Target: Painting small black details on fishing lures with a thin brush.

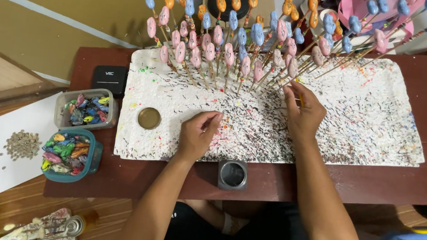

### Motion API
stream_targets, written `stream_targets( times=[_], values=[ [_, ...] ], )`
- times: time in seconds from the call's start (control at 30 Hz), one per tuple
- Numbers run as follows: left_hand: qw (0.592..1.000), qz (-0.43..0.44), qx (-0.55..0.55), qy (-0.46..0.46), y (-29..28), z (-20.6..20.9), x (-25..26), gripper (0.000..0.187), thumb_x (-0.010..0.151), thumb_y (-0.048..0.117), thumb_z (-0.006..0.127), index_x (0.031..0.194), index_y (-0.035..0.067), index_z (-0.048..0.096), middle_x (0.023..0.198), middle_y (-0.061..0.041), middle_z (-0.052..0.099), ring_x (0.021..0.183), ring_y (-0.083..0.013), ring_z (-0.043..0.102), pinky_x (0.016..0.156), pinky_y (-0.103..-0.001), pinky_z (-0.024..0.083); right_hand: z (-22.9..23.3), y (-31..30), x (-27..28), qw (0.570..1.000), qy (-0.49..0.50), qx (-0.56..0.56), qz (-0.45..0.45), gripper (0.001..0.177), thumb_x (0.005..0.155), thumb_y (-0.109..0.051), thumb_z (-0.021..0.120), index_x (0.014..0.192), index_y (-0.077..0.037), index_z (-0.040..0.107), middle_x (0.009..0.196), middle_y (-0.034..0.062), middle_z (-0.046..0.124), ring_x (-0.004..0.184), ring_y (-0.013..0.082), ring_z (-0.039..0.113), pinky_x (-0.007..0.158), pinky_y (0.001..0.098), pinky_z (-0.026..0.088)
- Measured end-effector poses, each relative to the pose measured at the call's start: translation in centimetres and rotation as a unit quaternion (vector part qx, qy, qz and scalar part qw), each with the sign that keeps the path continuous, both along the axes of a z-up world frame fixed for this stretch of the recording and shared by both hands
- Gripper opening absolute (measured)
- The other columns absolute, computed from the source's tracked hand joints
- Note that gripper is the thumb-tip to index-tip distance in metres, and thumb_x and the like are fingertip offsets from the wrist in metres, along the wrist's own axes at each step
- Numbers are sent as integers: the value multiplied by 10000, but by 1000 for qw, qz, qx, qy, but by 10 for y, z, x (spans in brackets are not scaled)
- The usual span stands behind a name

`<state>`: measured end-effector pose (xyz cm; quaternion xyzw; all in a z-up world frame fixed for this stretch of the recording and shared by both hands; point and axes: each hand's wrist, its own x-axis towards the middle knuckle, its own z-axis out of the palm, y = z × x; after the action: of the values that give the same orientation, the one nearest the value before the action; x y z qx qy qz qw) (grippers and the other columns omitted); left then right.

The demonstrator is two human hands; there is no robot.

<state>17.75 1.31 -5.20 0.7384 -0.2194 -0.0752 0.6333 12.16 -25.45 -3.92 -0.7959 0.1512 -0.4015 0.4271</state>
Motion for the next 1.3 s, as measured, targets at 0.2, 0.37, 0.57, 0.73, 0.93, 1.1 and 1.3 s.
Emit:
stream_targets(
  times=[0.2, 0.37, 0.57, 0.73, 0.93, 1.1, 1.3],
  values=[
    [999, -6, -25, 29, -1, -5, 1, 246, 1001, 215, 684, 1130, 16, 751, 830, -28, 737, 724, -72, 669, 653, -235, 541, 16, 17, -65, 996, 67, 53, -24, 235, 970, -139, 771, 1171, -20, 752, 1029, 93, 782, 892, 134, 744, 787, 261, 598],
    [999, -26, 0, 33, 2, -11, 11, 282, 1002, 257, 675, 1137, 21, 749, 833, -25, 742, 747, -78, 680, 683, -242, 543, 24, 24, -149, 993, 93, 38, -62, 235, 969, -143, 766, 1168, -19, 753, 1026, 97, 779, 900, 129, 738, 791, 261, 592],
    [993, -105, -12, 46, 6, 27, 5, 329, 1045, 273, 627, 1220, 8, 713, 936, -20, 722, 843, -75, 662, 813, -234, 541, 16, 24, -255, 985, 97, 7, -143, 217, 961, -143, 753, 1142, -22, 747, 1018, 105, 766, 881, 143, 732, 771, 265, 582],
    [982, -177, -63, 26, -29, 108, -72, 253, 1107, 186, 614, 1244, -4, 710, 931, -16, 664, 849, -62, 617, 810, -231, 526, 9, 42, -347, 961, 144, -8, -234, 192, 951, -149, 752, 1106, -37, 758, 981, 114, 765, 840, 165, 741, 742, 271, 565],
    [916, -395, -76, 6, -122, 122, -173, 227, 1042, 139, 636, 1215, 13, 713, 937, -12, 722, 855, -67, 665, 778, -231, 546, -12, 72, -444, 935, 158, 57, -313, 167, 952, -151, 745, 1066, -30, 764, 942, 91, 767, 832, 131, 722, 741, 255, 550],
    [848, -520, -94, -50, -193, 92, -267, 226, 1031, 207, 671, 1172, 38, 724, 1121, -94, 753, 1004, -170, 719, 860, -295, 558, -56, 94, -535, 881, 68, 213, -418, 155, 1004, -142, 712, 969, 5, 743, 814, 21, 691, 729, 66, 614, 667, 220, 488],
    [751, -647, -77, -105, -254, 19, -382, 292, 1000, 242, 661, 1213, 46, 697, 1194, -141, 712, 1120, -278, 686, 973, -368, 533, -69, 91, -603, 779, -82, 273, -558, 157, 1006, -141, 732, 1019, 8, 688, 853, 6, 665, 753, 68, 602, 682, 220, 482]
  ],
)
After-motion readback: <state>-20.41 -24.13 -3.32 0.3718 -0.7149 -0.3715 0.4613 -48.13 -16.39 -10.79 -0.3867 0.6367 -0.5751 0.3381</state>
